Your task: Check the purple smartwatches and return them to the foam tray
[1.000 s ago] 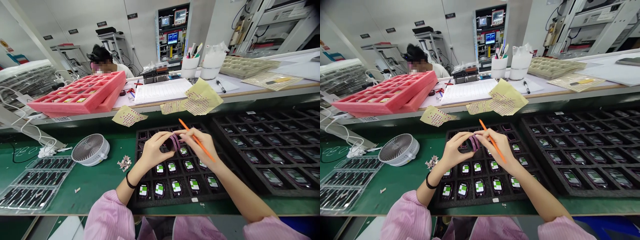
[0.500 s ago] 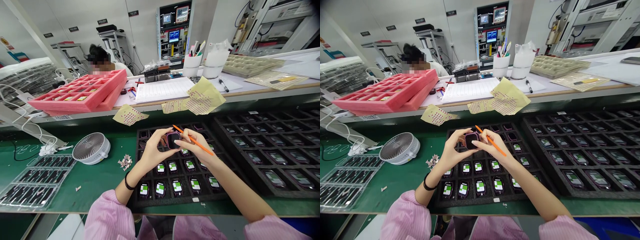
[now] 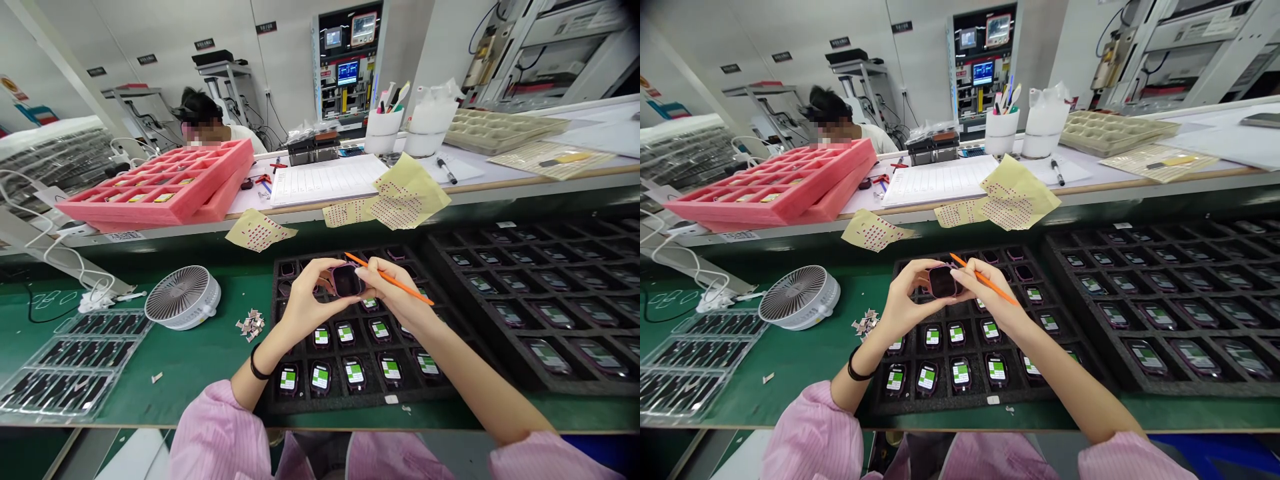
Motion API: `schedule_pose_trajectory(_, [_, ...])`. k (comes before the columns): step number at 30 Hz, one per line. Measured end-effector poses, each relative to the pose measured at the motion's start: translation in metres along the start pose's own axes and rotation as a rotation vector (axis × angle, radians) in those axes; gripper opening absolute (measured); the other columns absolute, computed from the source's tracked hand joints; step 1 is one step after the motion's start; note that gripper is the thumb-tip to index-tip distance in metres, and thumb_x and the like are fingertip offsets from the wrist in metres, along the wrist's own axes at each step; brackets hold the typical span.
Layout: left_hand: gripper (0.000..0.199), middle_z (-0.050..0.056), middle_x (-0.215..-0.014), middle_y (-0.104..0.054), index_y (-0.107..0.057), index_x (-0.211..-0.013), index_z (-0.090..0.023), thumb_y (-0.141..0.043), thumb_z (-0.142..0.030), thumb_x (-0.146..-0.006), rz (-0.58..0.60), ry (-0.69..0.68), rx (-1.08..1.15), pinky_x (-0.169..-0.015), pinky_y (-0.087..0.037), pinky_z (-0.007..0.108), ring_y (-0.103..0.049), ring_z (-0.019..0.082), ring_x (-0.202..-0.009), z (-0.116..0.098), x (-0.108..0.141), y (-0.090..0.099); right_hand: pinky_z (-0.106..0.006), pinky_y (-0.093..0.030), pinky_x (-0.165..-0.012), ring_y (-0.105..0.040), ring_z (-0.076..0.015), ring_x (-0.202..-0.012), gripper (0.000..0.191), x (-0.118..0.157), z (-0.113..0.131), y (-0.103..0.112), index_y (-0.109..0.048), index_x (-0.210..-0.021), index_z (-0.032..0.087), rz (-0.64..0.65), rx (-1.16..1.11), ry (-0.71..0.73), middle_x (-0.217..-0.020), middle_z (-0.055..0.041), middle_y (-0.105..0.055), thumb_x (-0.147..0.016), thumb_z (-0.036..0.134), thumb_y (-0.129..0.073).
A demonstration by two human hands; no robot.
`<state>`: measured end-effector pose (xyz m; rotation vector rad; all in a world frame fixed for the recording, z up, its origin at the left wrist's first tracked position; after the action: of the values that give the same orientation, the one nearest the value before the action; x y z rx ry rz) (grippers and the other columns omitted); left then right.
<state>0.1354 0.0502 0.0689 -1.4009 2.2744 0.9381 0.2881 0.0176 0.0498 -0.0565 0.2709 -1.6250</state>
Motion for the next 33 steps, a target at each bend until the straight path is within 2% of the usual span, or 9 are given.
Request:
schedule_pose_trajectory(4, [0.05, 0.009, -0.114, -0.063, -0.053, -0.114, -0.019, -0.079, -0.028, -0.072, -0.089, 0.122, 0.162, -0.069, -0.057, 0.024, -0.066, 0.014, -0.085, 0.011, -0.001, 0.007, -0.035, -0.064, -0.062, -0.055, -0.0109, -0.062, 0.046, -0.001, -0.001, 0.003, -0.039, -0.059, 0.02, -0.036, -0.09, -0.004, -0.065, 0.0052, -0.043, -0.071, 0.041, -0.078])
schedule_pose_trajectory(8, [0.054, 0.009, -0.115, -0.063, -0.05, -0.113, -0.02, -0.08, -0.031, -0.07, -0.156, 0.159, 0.246, -0.071, -0.057, 0.023, -0.066, 0.014, -0.086, 0.019, -0.004, 0.014, -0.037, -0.065, -0.064, -0.063, -0.0141, -0.067, 0.044, -0.001, 0.0, 0.003, -0.04, -0.06, 0.02, -0.037, -0.094, 0.019, -0.069, 0.0037, -0.049, -0.073, 0.038, -0.078])
schedule_pose_trajectory(14, [0.053, 0.008, -0.116, -0.061, -0.047, -0.115, -0.022, -0.077, -0.035, -0.073, -0.136, 0.142, 0.21, -0.072, -0.056, 0.024, -0.065, 0.015, -0.09, 0.018, -0.005, 0.015, -0.039, -0.064, -0.066, -0.068, -0.0177, -0.07, 0.044, 0.001, 0.001, 0.002, -0.039, -0.062, 0.021, -0.017, -0.068, 0.036, -0.07, 0.0026, -0.053, -0.074, 0.042, -0.076])
schedule_pose_trajectory(17, [0.052, 0.008, -0.116, -0.059, -0.046, -0.117, -0.022, -0.074, -0.033, -0.075, -0.112, 0.173, 0.182, -0.069, -0.054, 0.022, -0.064, 0.015, -0.092, 0.022, 0.001, 0.024, -0.038, -0.062, -0.063, -0.063, -0.0158, -0.065, 0.047, -0.001, 0.0, 0.001, -0.036, -0.062, 0.022, 0.004, -0.013, 0.055, -0.07, 0.0026, -0.05, -0.074, 0.045, -0.075])
schedule_pose_trajectory(19, [0.049, 0.008, -0.114, -0.06, -0.047, -0.117, -0.021, -0.073, -0.03, -0.076, -0.065, 0.239, 0.137, -0.067, -0.052, 0.022, -0.064, 0.015, -0.09, 0.032, 0.01, 0.034, -0.034, -0.059, -0.06, -0.055, -0.0126, -0.059, 0.049, -0.009, -0.006, -0.001, -0.032, -0.062, 0.023, 0.006, 0.095, 0.086, -0.066, 0.004, -0.044, -0.074, 0.048, -0.072])
schedule_pose_trajectory(22, [0.045, 0.007, -0.109, -0.064, -0.051, -0.114, -0.019, -0.072, -0.026, -0.075, 0.099, 0.339, -0.037, -0.072, -0.052, 0.026, -0.064, 0.016, -0.089, 0.057, 0.03, 0.048, -0.026, -0.047, -0.055, -0.038, -0.009, -0.051, 0.05, -0.025, -0.025, -0.014, -0.031, -0.058, 0.022, 0.056, 0.428, 0.195, -0.056, 0.0066, -0.035, -0.075, 0.048, -0.07])
schedule_pose_trajectory(25, [0.04, 0.006, -0.11, -0.066, -0.056, -0.109, -0.02, -0.071, -0.02, -0.072, 0.208, 0.383, -0.277, -0.088, -0.05, 0.035, -0.063, 0.02, -0.097, 0.087, 0.054, 0.06, -0.024, -0.035, -0.054, -0.036, -0.0089, -0.05, 0.043, -0.04, -0.061, -0.038, -0.032, -0.055, 0.022, 0.226, 0.683, 0.211, -0.051, 0.0065, -0.038, -0.078, 0.036, -0.066])
schedule_pose_trajectory(29, [0.04, 0.008, -0.114, -0.065, -0.061, -0.107, -0.019, -0.074, -0.022, -0.069, 0.261, 0.407, -0.488, -0.097, -0.044, 0.045, -0.059, 0.027, -0.107, 0.12, 0.077, 0.069, -0.022, -0.033, -0.051, -0.044, -0.01, -0.045, 0.039, -0.047, -0.104, -0.06, -0.033, -0.056, 0.022, 0.328, 0.738, 0.129, -0.047, 0.0067, -0.042, -0.078, 0.027, -0.065])
schedule_pose_trajectory(33, [0.038, 0.009, -0.119, -0.062, -0.064, -0.107, -0.021, -0.075, -0.032, -0.072, 0.299, 0.362, -0.519, -0.101, -0.04, 0.046, -0.053, 0.029, -0.117, 0.129, 0.08, 0.071, -0.022, -0.035, -0.047, -0.053, -0.0128, -0.042, 0.04, -0.053, -0.118, -0.054, -0.031, -0.058, 0.024, 0.343, 0.736, 0.087, -0.047, 0.0059, -0.046, -0.08, 0.03, -0.064])
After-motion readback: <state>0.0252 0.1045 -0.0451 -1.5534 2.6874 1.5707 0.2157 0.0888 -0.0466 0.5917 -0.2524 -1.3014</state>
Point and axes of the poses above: each hand's wrist, its own x-axis away from the middle knuckle, its own y-axis out of the back of the hand, z = x × y, the point moved 4 cm from there along -x, towards the middle knuckle
